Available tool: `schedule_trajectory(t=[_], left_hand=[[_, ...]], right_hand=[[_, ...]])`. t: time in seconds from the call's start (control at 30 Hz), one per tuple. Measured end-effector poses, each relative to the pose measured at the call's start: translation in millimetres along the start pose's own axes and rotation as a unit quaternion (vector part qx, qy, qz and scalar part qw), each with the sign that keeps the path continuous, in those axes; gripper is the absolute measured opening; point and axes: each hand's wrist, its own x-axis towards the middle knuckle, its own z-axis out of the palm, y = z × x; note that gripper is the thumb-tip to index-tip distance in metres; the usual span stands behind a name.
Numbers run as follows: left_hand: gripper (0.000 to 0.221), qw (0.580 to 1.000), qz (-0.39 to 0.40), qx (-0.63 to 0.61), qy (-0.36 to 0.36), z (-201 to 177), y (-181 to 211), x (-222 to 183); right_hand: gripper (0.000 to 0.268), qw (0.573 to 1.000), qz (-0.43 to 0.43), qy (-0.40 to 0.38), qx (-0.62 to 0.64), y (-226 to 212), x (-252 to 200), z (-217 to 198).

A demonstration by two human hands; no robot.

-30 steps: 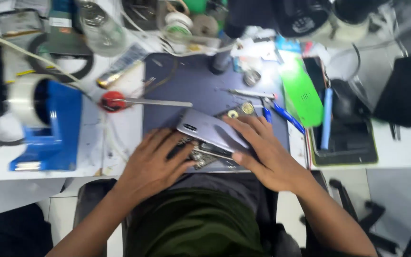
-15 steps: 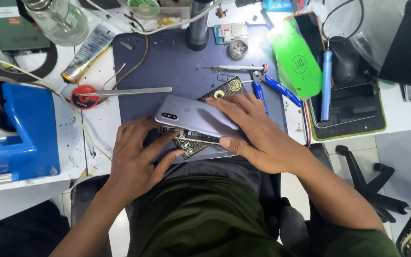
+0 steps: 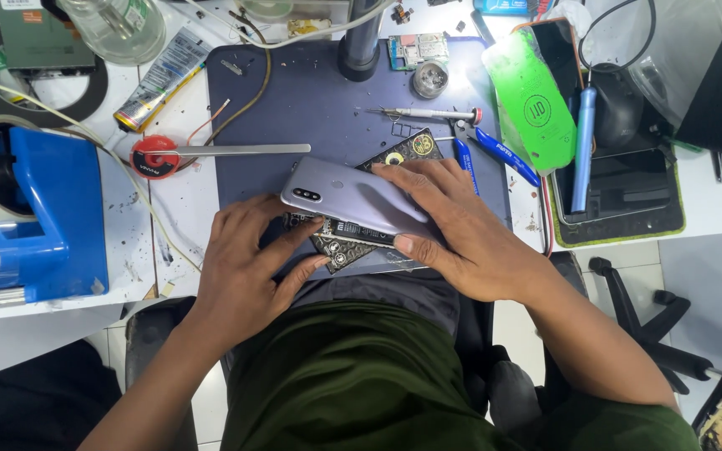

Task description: Disassembling a mobile phone using a screwdriver and then reassembling it by fitting a new component onto the chassis.

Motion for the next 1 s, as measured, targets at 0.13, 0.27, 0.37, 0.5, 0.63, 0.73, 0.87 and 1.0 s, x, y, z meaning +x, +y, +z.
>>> schedule_trajectory(t=[0.13, 0.27, 0.37, 0.5, 0.63, 0.73, 0.87, 1.0], left_hand=[[0.038, 0.995, 0.023, 0.094, -0.026, -4, 14, 2], [0.030, 0.978, 0.019, 0.207, -0.023, -2, 34, 3], [0.030, 0.968, 0.004, 0.249, -0.021, 2, 48, 4], [0.026, 0.958, -0.007, 0.286, 0.011, 13, 59, 6], [0.036, 0.953, -0.016, 0.303, -0.002, 17, 65, 4], [0.038, 0.953, -0.034, 0.302, -0.011, 20, 62, -2], [0.034, 0.981, -0.052, 0.188, 0.022, 23, 46, -8], [0.031, 0.984, -0.041, 0.169, 0.038, 20, 45, -7]], right_hand=[[0.071, 1.000, 0.000, 0.003, -0.014, -1, 0, 3], [0.068, 0.998, -0.036, 0.021, -0.037, -2, 2, 5], [0.068, 0.998, -0.052, 0.029, -0.036, -2, 6, 5], [0.068, 0.998, -0.056, 0.024, -0.029, -2, 11, 6], [0.069, 0.997, -0.062, 0.031, -0.033, 0, 12, 7], [0.068, 0.997, -0.066, 0.032, -0.037, 5, 10, 10], [0.058, 0.988, -0.077, 0.053, -0.123, 14, 12, 13], [0.042, 0.963, -0.105, 0.113, -0.221, 7, 10, 21]])
